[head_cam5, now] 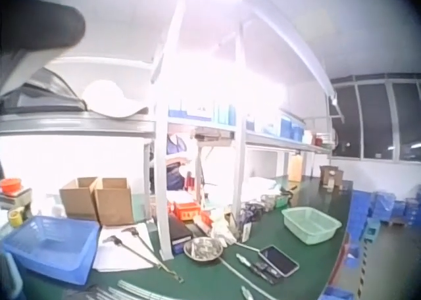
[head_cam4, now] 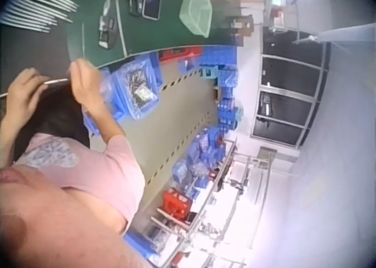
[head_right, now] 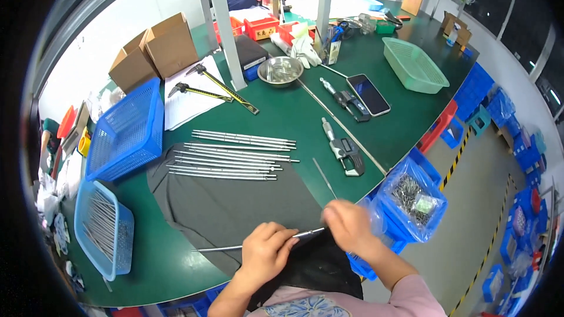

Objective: The recorder is using a digital micrometer to measure the diameter of several metal rods and using a file to refine the ends of the rods.

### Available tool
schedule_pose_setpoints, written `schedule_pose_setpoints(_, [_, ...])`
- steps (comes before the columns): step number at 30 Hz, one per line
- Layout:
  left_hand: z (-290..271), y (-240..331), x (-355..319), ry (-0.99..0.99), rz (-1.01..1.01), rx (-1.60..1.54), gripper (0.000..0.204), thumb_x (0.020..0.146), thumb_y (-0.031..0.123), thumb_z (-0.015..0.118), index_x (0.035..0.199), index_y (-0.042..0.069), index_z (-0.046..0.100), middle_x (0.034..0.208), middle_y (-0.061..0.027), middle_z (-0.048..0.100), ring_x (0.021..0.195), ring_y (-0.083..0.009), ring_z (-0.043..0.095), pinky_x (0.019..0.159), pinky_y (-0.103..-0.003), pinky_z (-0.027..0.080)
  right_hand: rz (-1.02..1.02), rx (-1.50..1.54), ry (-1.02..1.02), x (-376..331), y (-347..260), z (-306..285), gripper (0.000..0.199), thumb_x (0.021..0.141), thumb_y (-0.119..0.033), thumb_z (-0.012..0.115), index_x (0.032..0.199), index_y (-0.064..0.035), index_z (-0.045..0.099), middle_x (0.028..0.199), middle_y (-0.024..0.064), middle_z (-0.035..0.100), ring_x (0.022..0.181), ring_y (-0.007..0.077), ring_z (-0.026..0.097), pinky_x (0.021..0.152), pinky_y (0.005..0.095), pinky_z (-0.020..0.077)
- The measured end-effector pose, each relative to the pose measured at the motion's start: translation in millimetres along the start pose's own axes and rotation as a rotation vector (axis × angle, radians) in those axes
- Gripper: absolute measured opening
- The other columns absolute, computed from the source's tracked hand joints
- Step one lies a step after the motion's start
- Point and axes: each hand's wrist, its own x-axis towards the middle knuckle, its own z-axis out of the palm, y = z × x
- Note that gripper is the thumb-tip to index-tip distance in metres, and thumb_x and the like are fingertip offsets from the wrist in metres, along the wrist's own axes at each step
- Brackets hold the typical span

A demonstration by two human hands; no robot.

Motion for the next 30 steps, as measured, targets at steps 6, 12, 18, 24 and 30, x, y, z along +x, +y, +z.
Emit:
schedule_pose_setpoints(6, [11.0,-2.0,-3.9,-0.019,0.008,0.071,0.012,0.068,0.013,0.064,0.079,0.007,0.062,0.069,-0.0021,0.050,0.062,-0.0192,0.050,0.053,-0.031,0.041,-0.154,-0.831,0.617,8.4,21.7,-7.4,0.008,0.068,-0.011,0.063,0.074,-0.0058,0.061,0.069,0.0059,0.052,0.060,0.0220,0.055,0.050,0.0333,0.0428])
schedule_pose_setpoints(12, [20.3,-0.6,-12.1,0.000,0.006,0.070,0.015,0.065,0.009,0.065,0.079,0.006,0.060,0.071,-0.0050,0.050,0.064,-0.0220,0.049,0.055,-0.032,0.039,0.035,-0.812,0.553,-4.3,21.3,-7.4,0.007,0.065,-0.009,0.061,0.068,-0.0056,0.055,0.070,0.0077,0.052,0.062,0.0250,0.055,0.050,0.0350,0.0428])
schedule_pose_setpoints(18, [23.1,-5.9,-9.0,-0.016,-0.011,0.100,0.013,0.064,0.006,0.063,0.075,0.005,0.055,0.072,-0.0072,0.047,0.064,-0.0247,0.047,0.055,-0.034,0.038,0.136,-0.763,0.555,-20.4,26.8,-6.9,0.012,0.068,-0.010,0.057,0.075,-0.0061,0.048,0.063,0.0089,0.051,0.059,0.0265,0.055,0.049,0.0363,0.0409])
schedule_pose_setpoints(24, [19.6,-12.4,4.0,0.039,-0.011,0.091,0.010,0.065,0.006,0.063,0.073,0.005,0.057,0.072,-0.0061,0.046,0.065,-0.0236,0.046,0.056,-0.033,0.036,0.323,-0.575,0.499,-15.6,23.8,-10.5,0.014,0.077,-0.017,0.055,0.077,-0.0037,0.054,0.050,0.0114,0.048,0.046,0.0275,0.049,0.045,0.0376,0.0352])
schedule_pose_setpoints(30, [22.1,-12.2,-1.0,0.022,-0.032,0.083,0.011,0.065,0.006,0.064,0.075,0.006,0.059,0.072,-0.0039,0.047,0.065,-0.0215,0.046,0.056,-0.032,0.037,0.330,-0.472,0.603,-35.1,17.6,9.0,0.015,0.079,-0.011,0.055,0.092,-0.0041,0.057,0.048,0.0089,0.045,0.043,0.0212,0.046,0.045,0.0317,0.0352])
